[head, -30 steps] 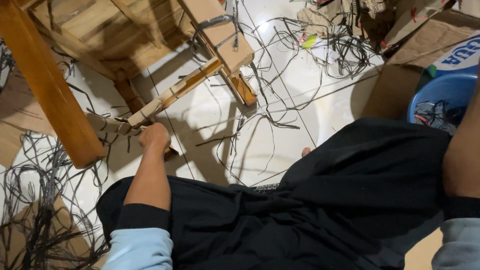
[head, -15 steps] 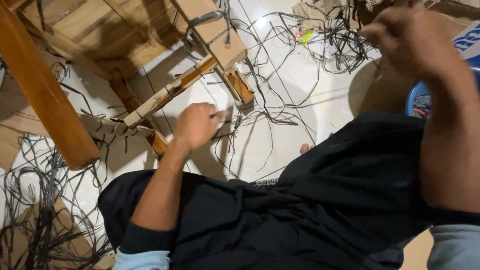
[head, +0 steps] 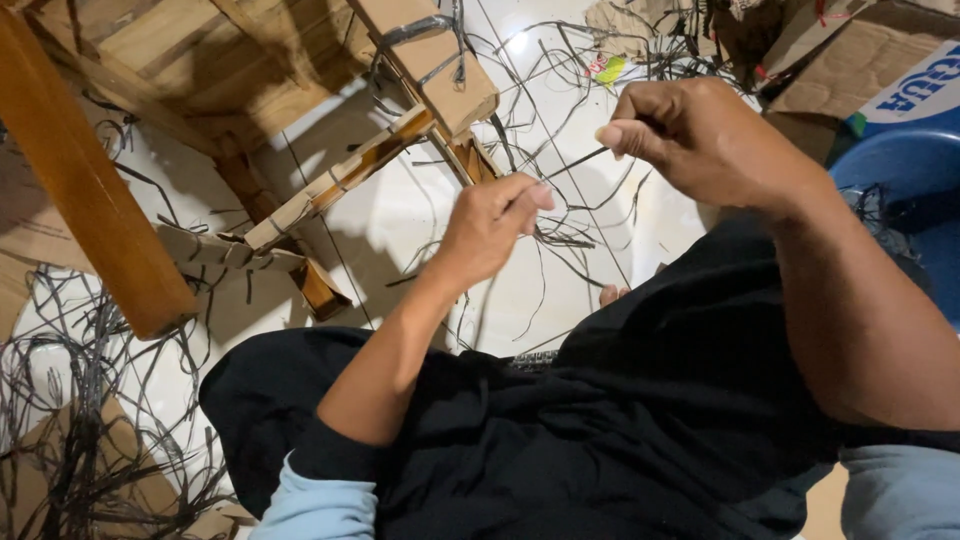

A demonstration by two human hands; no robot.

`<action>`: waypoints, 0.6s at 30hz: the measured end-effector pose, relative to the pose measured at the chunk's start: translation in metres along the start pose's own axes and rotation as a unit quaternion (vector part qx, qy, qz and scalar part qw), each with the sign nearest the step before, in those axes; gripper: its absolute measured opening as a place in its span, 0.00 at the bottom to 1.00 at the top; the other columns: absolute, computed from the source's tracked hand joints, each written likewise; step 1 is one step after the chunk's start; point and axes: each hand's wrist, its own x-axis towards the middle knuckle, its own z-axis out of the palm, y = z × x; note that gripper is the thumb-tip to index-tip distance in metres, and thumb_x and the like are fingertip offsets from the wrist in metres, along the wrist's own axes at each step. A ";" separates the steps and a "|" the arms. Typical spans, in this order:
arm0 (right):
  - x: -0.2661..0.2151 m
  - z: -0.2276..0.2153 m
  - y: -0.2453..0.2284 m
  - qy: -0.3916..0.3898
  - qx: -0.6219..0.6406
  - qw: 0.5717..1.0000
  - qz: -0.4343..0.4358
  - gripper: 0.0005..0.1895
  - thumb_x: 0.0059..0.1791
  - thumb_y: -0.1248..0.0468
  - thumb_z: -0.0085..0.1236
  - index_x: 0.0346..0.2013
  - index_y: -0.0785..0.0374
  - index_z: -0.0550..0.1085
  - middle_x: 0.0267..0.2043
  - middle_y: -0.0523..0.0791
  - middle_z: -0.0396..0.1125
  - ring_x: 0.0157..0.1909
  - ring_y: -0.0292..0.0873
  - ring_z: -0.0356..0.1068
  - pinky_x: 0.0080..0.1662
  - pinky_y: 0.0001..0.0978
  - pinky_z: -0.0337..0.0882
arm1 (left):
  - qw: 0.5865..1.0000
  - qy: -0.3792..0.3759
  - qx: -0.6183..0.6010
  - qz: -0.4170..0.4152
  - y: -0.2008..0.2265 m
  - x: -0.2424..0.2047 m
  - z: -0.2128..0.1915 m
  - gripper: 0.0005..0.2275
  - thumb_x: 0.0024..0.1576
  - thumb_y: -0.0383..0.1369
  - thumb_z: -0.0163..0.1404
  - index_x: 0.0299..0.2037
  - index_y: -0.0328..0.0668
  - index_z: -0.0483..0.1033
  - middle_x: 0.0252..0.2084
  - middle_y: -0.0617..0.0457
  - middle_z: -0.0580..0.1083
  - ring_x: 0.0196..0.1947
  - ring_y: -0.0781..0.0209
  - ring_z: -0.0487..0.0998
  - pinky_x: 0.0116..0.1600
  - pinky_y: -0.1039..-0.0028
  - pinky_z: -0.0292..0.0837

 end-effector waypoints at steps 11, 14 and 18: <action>-0.011 -0.012 0.024 0.061 0.341 0.937 -0.042 0.11 0.61 0.57 0.50 0.36 0.55 0.71 0.28 0.35 0.60 0.25 0.28 0.51 0.30 0.19 0.56 | 0.999 0.030 0.008 -0.012 -0.026 0.008 0.001 0.12 0.64 0.37 0.43 0.42 0.42 0.81 0.61 0.49 0.72 0.62 0.51 0.71 0.64 0.54 0.66; -0.012 -0.013 0.017 0.078 0.397 0.913 -0.058 0.10 0.61 0.57 0.52 0.36 0.55 0.72 0.29 0.35 0.62 0.26 0.27 0.54 0.31 0.17 0.62 | 0.996 0.022 0.044 0.070 -0.014 0.015 0.013 0.10 0.62 0.36 0.47 0.35 0.47 0.83 0.73 0.48 0.60 0.75 0.42 0.53 0.74 0.37 0.46; -0.010 -0.009 0.005 0.058 0.413 0.906 -0.068 0.13 0.60 0.57 0.51 0.35 0.61 0.70 0.24 0.38 0.55 0.24 0.30 0.50 0.31 0.19 0.61 | 0.973 0.015 0.026 0.228 -0.006 0.035 0.034 0.12 0.67 0.39 0.49 0.37 0.49 0.86 0.78 0.56 0.50 0.82 0.39 0.42 0.84 0.34 0.35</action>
